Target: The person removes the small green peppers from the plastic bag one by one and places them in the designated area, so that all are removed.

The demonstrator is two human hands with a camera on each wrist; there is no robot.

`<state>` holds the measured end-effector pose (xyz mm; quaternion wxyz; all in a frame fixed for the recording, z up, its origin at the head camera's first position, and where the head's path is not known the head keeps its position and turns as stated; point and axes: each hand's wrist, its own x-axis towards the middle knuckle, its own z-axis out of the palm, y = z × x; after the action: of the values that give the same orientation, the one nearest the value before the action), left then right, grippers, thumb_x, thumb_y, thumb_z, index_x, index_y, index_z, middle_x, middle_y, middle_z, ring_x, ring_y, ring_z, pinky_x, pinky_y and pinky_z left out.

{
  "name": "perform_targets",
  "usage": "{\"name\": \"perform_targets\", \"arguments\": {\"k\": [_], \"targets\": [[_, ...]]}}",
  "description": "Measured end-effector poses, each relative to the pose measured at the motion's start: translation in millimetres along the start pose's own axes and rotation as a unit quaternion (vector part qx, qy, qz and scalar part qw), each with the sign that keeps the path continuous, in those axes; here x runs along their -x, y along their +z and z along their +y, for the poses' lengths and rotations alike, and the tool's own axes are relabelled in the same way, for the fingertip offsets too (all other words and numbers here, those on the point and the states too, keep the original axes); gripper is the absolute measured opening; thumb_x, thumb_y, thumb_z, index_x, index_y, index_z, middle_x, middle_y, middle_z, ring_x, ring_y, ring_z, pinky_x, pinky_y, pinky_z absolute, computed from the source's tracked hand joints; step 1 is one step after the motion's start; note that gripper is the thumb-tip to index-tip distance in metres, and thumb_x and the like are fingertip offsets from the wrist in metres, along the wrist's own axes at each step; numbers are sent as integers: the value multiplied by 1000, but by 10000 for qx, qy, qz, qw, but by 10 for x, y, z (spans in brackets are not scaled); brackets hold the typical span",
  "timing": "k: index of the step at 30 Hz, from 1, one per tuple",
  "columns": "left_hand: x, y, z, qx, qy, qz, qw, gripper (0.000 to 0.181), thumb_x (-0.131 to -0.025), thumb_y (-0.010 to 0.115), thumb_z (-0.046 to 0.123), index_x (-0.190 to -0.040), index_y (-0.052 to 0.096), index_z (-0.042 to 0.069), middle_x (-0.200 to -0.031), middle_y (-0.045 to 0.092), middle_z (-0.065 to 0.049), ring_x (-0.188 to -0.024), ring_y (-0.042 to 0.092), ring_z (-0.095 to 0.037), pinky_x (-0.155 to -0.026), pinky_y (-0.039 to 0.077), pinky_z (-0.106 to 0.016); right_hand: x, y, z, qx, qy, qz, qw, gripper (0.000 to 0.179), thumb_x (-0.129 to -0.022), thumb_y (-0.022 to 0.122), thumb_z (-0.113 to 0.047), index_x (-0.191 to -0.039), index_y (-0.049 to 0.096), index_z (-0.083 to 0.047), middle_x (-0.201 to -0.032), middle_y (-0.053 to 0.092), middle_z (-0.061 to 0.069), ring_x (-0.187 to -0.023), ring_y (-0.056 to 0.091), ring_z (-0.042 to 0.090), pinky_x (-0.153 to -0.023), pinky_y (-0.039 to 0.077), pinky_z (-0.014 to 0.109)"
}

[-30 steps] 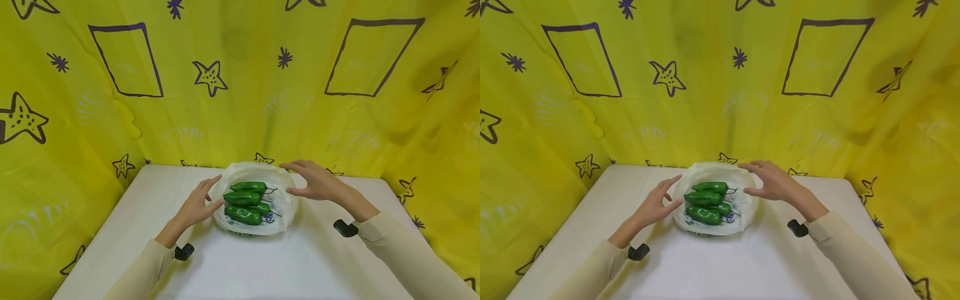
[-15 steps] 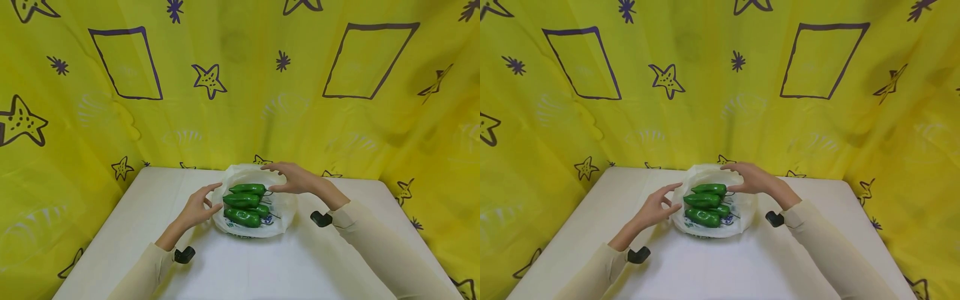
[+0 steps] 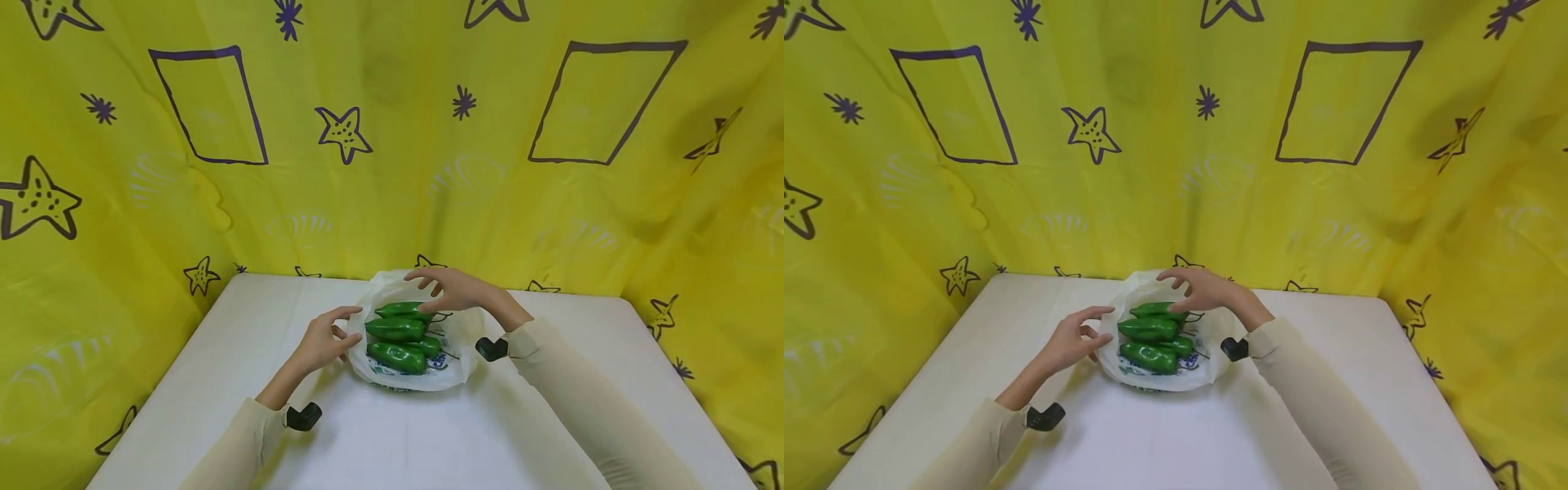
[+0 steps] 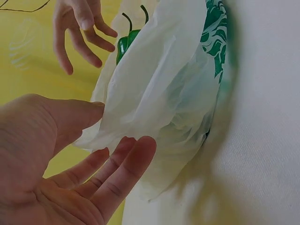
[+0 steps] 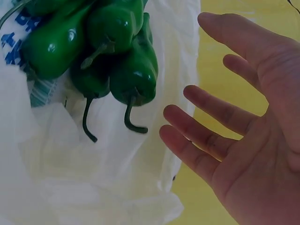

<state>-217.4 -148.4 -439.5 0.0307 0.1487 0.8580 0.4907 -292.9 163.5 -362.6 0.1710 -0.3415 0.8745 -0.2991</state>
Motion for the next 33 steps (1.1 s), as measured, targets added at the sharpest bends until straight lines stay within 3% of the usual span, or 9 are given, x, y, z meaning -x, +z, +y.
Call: {"name": "perform_targets", "arguments": {"k": [7,12,20,33], "targets": [[-26,7,-12,158,-145,94,9997,55,-89,77,0,-141,60,7,-133,57,-25,-61,67,-18,-59,60,-45,-138,77,15,-158,198,-328,9991,62,-97,73,-19,-152,47,-10,-142,55,27,-116,64,41,-89,60,45],[-38,14,-24,276,-167,133,9994,56,-88,77,-2,-140,61,6,-132,58,-26,-62,68,-18,-59,60,-46,-232,128,56,-269,15,-502,9984,55,-97,71,-10,-147,50,-3,-146,50,29,-123,60,45,-95,58,47],[-37,21,-31,295,-304,234,9988,56,-87,78,-2,-140,61,7,-132,58,-25,-65,67,-17,-58,58,-34,-368,170,109,-10,147,-607,9980,44,-96,71,-8,-139,61,-7,-137,61,23,-120,63,39,-94,57,46],[-42,32,6,353,-299,353,9983,57,-86,77,-7,-140,61,5,-130,59,-25,-68,65,-16,-62,61,-47,-453,203,91,514,389,-562,9963,34,-96,71,-11,-130,70,-14,-128,68,15,-123,61,34,-97,55,45]]}}
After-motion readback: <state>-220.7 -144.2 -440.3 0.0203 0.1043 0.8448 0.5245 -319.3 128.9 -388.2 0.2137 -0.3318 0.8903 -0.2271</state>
